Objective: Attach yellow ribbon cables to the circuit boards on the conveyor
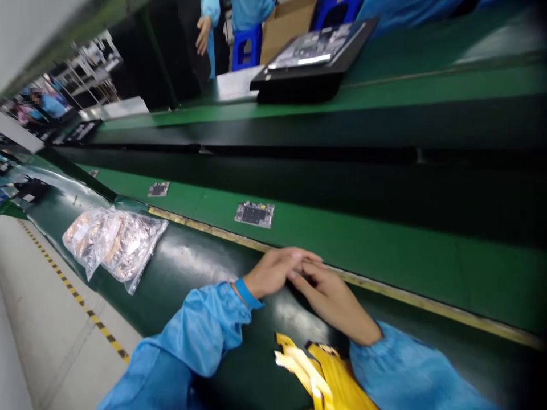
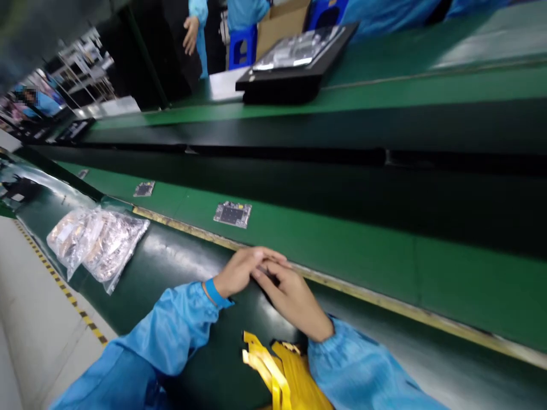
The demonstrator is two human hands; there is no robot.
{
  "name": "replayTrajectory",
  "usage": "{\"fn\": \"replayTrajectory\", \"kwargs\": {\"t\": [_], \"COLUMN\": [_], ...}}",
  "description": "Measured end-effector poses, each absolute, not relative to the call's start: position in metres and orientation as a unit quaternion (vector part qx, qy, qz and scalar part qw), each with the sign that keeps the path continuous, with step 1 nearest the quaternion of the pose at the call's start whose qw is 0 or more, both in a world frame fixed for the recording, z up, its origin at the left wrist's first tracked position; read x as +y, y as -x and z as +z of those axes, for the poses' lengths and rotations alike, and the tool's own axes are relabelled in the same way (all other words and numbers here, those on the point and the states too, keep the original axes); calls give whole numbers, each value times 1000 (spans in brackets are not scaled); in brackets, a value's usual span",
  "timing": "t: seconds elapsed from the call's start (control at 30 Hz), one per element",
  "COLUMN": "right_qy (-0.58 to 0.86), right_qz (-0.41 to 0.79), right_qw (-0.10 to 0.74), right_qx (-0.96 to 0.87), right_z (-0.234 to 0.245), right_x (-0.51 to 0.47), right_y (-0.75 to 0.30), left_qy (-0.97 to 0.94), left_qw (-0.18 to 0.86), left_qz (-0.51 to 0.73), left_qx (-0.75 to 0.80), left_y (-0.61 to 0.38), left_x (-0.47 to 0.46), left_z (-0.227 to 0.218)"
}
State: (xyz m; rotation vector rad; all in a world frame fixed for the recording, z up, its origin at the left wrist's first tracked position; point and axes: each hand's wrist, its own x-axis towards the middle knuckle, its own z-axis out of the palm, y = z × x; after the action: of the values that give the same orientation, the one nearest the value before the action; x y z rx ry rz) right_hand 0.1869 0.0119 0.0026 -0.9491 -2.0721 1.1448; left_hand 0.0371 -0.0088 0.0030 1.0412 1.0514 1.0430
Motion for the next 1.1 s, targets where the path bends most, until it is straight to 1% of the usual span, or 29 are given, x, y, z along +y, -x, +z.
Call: {"fn": "replayTrajectory", "kwargs": {"t": [0.1,0.2,0.3,0.43,0.5,0.6,0.67,0.77,0.97,1.1], "right_qy": [356,309,250,214,205,210,216,217,207,196], "right_qz": [459,451,403,336,313,276,259,271,319,374], "right_qw": [250,170,60,-83,-137,-193,-209,-203,-171,-131], "right_qx": [-775,-820,-878,-914,-917,-918,-918,-916,-909,-897], "right_z": [23,41,57,72,76,76,74,69,68,72], "right_x": [12,10,-1,-23,-33,-39,-40,-37,-28,-19], "right_y": [-195,-208,-218,-216,-211,-203,-200,-198,-205,-214], "left_qy": [-378,-345,-338,-345,-352,-360,-364,-365,-358,-357], "left_qw": [657,686,701,701,699,696,695,696,700,697], "left_qz": [472,457,446,440,435,428,429,431,429,439], "left_qx": [451,449,442,442,445,450,448,444,444,440], "left_y": [-37,-37,-38,-40,-42,-43,-44,-44,-45,-44], "left_x": [-5,-3,-2,-2,-2,-2,-1,-1,0,-1], "left_z": [6,8,12,14,13,11,10,8,6,7]}}
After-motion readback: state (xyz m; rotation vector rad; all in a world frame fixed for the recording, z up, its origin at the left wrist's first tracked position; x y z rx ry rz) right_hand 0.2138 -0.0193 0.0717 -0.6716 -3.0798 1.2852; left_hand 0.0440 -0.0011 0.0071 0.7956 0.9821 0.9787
